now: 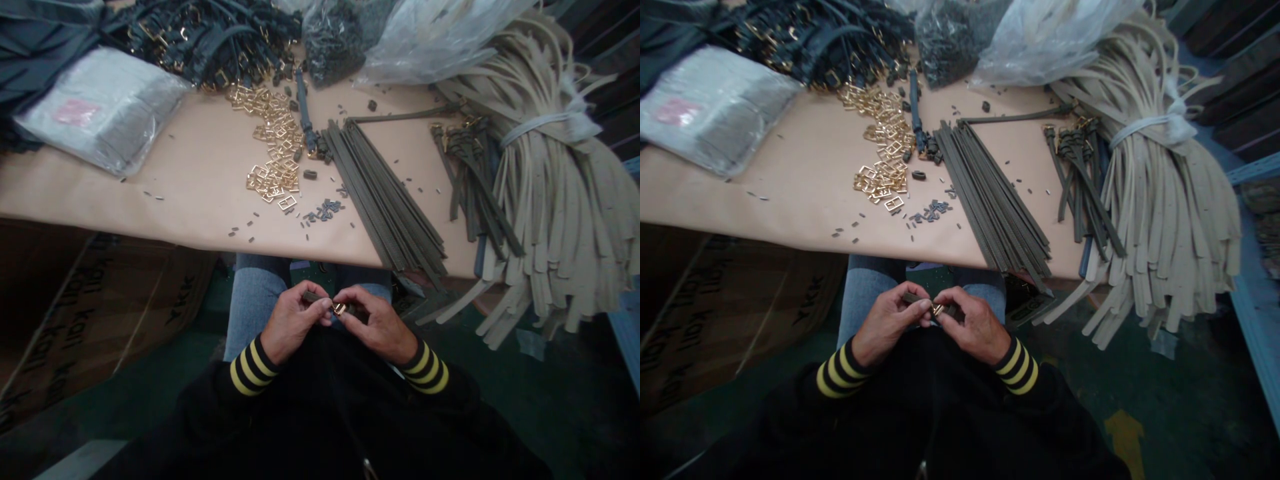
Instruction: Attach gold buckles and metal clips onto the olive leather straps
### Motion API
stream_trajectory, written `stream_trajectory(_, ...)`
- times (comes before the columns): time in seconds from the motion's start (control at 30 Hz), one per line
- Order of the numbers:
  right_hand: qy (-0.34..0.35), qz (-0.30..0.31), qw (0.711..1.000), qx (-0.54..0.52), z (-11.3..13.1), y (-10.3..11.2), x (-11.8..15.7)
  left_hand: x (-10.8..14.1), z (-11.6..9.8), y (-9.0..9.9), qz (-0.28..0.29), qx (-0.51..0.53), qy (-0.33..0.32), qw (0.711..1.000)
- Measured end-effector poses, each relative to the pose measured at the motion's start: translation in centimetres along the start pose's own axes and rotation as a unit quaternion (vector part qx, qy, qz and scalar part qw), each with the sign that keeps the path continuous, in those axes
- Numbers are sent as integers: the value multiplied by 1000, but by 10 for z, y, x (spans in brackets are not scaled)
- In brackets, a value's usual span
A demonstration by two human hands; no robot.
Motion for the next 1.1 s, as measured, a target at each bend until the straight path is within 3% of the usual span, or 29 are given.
stream_trajectory(0.17,16,-2,1000,17,-1,1,-1,1,0,-1,6,0,5,1000)
stream_trajectory(0.43,111,-25,984,140,1,-5,1,1,5,-2,28,52,21,998)
stream_trajectory(0.67,84,-37,991,98,2,-4,-1,1,4,-2,30,72,26,997)
stream_trajectory(1.1,96,9,994,49,4,-3,-4,0,5,-3,38,135,77,987)
Point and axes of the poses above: each hand's wrist, its own x-axis away from the middle knuckle, its own y-axis out of the back of the hand, z = x × y, the point moved 2 cm from there along -x, towards the middle knuckle, and after that the axes turned 8 degrees about -x, right-handed, at the moved point
